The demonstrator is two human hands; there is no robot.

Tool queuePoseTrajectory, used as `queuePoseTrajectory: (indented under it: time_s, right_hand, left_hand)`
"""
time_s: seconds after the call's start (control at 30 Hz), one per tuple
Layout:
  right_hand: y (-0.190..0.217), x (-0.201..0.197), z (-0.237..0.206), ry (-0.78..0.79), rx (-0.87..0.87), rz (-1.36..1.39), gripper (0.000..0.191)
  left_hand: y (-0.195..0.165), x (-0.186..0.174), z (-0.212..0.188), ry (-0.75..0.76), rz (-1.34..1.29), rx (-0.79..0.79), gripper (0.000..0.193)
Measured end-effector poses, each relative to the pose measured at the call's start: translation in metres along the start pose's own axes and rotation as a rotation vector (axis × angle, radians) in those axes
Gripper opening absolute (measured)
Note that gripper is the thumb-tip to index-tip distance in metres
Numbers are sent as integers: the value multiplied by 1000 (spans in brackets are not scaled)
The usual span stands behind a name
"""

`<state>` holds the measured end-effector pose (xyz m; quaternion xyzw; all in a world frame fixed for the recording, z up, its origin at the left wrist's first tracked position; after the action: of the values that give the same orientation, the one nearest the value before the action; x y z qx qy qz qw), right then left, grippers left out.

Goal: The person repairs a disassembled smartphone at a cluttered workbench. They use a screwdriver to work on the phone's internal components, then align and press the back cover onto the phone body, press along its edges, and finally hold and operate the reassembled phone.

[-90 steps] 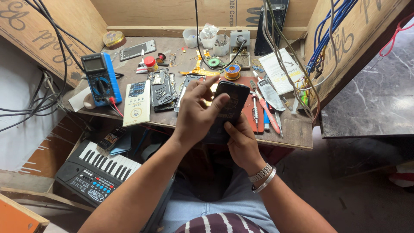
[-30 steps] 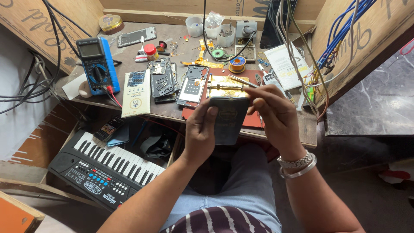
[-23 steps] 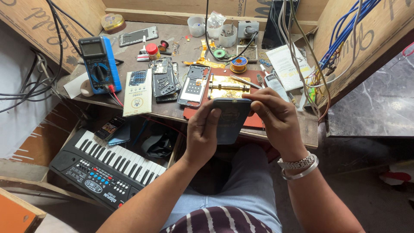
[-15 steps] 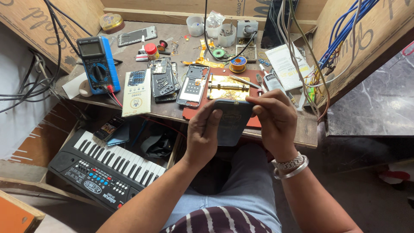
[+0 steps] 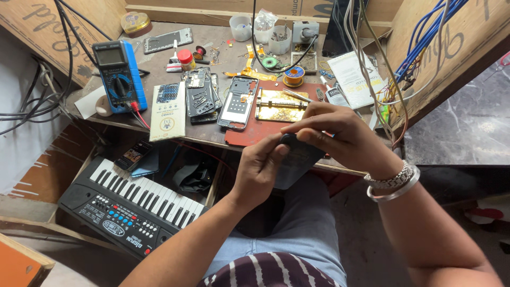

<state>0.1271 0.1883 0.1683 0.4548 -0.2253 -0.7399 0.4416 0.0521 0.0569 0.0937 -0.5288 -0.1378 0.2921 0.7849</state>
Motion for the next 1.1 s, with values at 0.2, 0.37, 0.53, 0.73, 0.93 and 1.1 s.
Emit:
queuePoseTrajectory:
  time_s: [0.2, 0.37, 0.53, 0.73, 0.93, 1.1]
  right_hand:
    - [11, 3, 5, 22, -12, -68, 18]
    - [13, 11, -7, -53, -36, -205, 15]
    - [3, 4, -11, -117, 26, -25, 17]
    - [-2, 0, -16, -40, 121, 138, 31]
    - [15, 1, -16, -82, -17, -105, 22]
    - [11, 5, -23, -131, -25, -179, 21]
  left_hand:
    - [2, 3, -1, -5, 23, -25, 30]
    - [6, 6, -6, 9, -3, -79, 29]
    - [3, 3, -3, -16, -21, -55, 29]
    - [5, -9, 0, -57, -88, -79, 30]
    - [2, -9, -3, -79, -21, -68, 28]
    - [5, -9, -7, -83, 3, -80, 27]
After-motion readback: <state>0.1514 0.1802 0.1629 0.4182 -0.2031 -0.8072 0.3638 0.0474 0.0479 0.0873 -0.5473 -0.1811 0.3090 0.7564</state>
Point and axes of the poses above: each hand's wrist, its own z-axis towards the middle knuckle, its own x-axis out of the palm, y = z × x, the point moved 8 cm from there along z, towards the middle knuckle, and after that the axes turned 7 degrees about z, right-handed, at the moved point
